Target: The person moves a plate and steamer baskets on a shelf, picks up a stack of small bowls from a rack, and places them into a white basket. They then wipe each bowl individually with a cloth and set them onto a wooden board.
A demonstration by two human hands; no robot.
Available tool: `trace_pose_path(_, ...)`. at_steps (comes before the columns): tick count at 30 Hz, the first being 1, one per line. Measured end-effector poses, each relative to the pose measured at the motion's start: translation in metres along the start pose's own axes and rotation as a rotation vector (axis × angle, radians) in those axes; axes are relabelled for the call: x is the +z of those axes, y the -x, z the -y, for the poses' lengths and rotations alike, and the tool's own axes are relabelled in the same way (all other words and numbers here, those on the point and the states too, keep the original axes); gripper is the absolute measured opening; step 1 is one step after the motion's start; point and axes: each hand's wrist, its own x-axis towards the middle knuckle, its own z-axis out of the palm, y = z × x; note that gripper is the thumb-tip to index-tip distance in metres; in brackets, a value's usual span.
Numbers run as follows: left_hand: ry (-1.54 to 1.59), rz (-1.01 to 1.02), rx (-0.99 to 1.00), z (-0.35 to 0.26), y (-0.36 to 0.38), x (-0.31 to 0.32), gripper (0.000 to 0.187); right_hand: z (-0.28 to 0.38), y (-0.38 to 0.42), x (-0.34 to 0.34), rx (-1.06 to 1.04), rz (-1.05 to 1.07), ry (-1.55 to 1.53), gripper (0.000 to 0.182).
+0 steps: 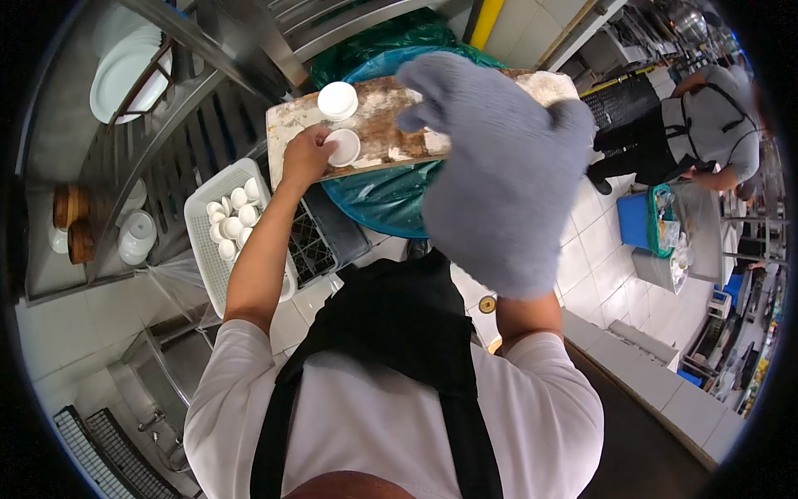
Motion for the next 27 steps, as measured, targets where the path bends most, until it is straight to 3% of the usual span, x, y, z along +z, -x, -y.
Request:
trace_pose_path(2, 0.002, 0.108, -0.062, 0.004, -0.005, 0.0, 0.027, -0.017, 0.011, -0.017, 0.082, 0.019, -0.024, 0.036)
trace_pose_path(7, 0.244, 0.003, -0.114, 0.001, -0.022, -0.008, 0.019, -0.04, 0.032, -0.04, 0.256, 0.075, -0.085, 0.045)
trace_pose_path(9, 0.233, -0.109, -0.087, -0.013, -0.038, -0.022, 0.019, -0.042, 0.035, -0.039, 0.311, 0.098, -0.212, 0.048)
trace_pose_path(10, 0.239, -0.117, -0.05, -0.019, -0.05, -0.025, 0.023, -0.044, 0.036, -0.032, 0.397, 0.124, -0.515, 0.051)
trace_pose_path(13, 0.019, -0.04, 0.022, -0.013, -0.08, -0.018, 0.028, -0.037, 0.04, -0.035, 0.305, 0.116, -0.414, 0.053)
trace_pose_path(15, -0.087, -0.094, 0.102, -0.004, -0.094, -0.012, 0.036, -0.032, 0.041, -0.036, 0.249, 0.152, -0.342, 0.054)
trace_pose_path(17, -0.089, 0.127, 0.049, 0.005, -0.103, -0.009, 0.044, -0.028, 0.039, -0.037, 0.204, 0.204, -0.294, 0.055)
trace_pose_path(18, 0.172, 0.304, -0.224, -0.012, -0.099, -0.016, 0.048, -0.026, 0.038, -0.035, 0.181, 0.237, -0.282, 0.056)
trace_pose_path(22, 0.162, 0.31, -0.211, -0.011, -0.097, -0.006, 0.054, -0.014, 0.027, -0.022, 0.105, 0.441, -0.423, 0.052)
trace_pose_path(24, 0.074, 0.165, -0.031, -0.007, -0.091, 0.008, 0.059, -0.004, 0.022, -0.017, 0.1, 0.491, -0.504, 0.049)
trace_pose_path(27, 0.062, 0.109, 0.075, -0.027, -0.07, 0.013, 0.061, 0.013, 0.021, 0.007, 0.044, 0.542, -0.7, 0.045)
